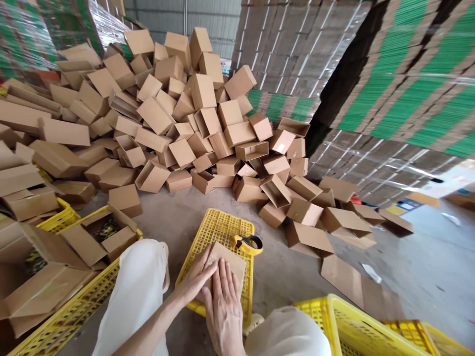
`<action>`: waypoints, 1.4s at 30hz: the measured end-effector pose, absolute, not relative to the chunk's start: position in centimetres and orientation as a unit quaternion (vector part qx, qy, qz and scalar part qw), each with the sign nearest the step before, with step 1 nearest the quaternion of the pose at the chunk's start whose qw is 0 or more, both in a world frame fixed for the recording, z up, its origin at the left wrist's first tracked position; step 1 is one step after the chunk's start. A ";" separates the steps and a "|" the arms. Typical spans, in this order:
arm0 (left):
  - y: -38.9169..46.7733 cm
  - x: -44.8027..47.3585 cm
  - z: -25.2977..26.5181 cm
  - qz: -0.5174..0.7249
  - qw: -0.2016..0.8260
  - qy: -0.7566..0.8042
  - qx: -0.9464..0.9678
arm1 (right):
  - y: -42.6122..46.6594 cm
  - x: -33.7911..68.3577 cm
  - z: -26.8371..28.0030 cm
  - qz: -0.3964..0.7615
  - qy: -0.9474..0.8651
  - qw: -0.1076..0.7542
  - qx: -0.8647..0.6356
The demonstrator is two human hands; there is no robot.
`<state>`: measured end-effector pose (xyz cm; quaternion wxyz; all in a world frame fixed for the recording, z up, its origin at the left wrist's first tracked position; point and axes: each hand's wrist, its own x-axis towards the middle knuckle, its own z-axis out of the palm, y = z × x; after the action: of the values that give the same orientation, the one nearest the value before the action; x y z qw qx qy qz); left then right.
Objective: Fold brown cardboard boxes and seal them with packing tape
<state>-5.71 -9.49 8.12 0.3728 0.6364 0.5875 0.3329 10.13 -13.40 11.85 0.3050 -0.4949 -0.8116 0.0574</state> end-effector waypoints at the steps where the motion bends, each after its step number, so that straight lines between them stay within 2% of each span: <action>1: -9.4 -6.2 9.0 0.338 0.381 0.591 0.626 | -13.3 9.9 11.9 0.064 -0.816 0.310 -0.484; 7: -8.8 -9.6 11.6 0.346 0.429 0.641 0.533 | -13.5 12.1 11.4 0.135 -0.782 0.334 -0.508; 12: -8.5 -10.8 11.4 0.368 0.431 0.627 0.535 | -13.7 12.2 10.2 0.270 -0.710 0.368 -0.536; 16: -8.1 -10.7 11.3 0.378 0.429 0.609 0.550 | -11.7 11.6 8.5 0.326 -0.652 0.403 -0.553; 20: -7.9 -11.0 12.4 0.363 0.454 0.588 0.562 | -8.5 12.1 7.9 0.287 -0.626 0.432 -0.583; 24: -8.2 -11.5 13.4 0.370 0.485 0.554 0.567 | -6.8 12.3 9.8 0.270 -0.638 0.419 -0.587; 28: -7.9 -11.8 13.9 0.378 0.506 0.505 0.588 | -8.1 12.4 11.5 0.265 -0.656 0.405 -0.579; 32: -5.8 -10.4 14.7 0.333 0.514 0.448 0.651 | -10.4 14.0 10.4 0.225 -0.635 0.425 -0.605; 35: -4.2 -7.6 15.1 0.312 0.430 0.493 0.689 | -11.4 15.8 9.3 0.215 -0.612 0.433 -0.626; 39: -5.2 -3.4 14.1 0.360 0.146 0.609 0.692 | -12.2 16.7 9.2 0.262 -0.588 0.411 -0.646; 42: -8.8 -1.3 11.9 0.392 0.049 0.642 0.657 | -12.7 16.3 9.5 0.281 -0.569 0.408 -0.656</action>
<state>-1.33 -8.81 11.86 0.0495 0.6566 0.6423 0.3923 16.27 -12.71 9.55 0.4084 -0.6556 -0.5694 0.2813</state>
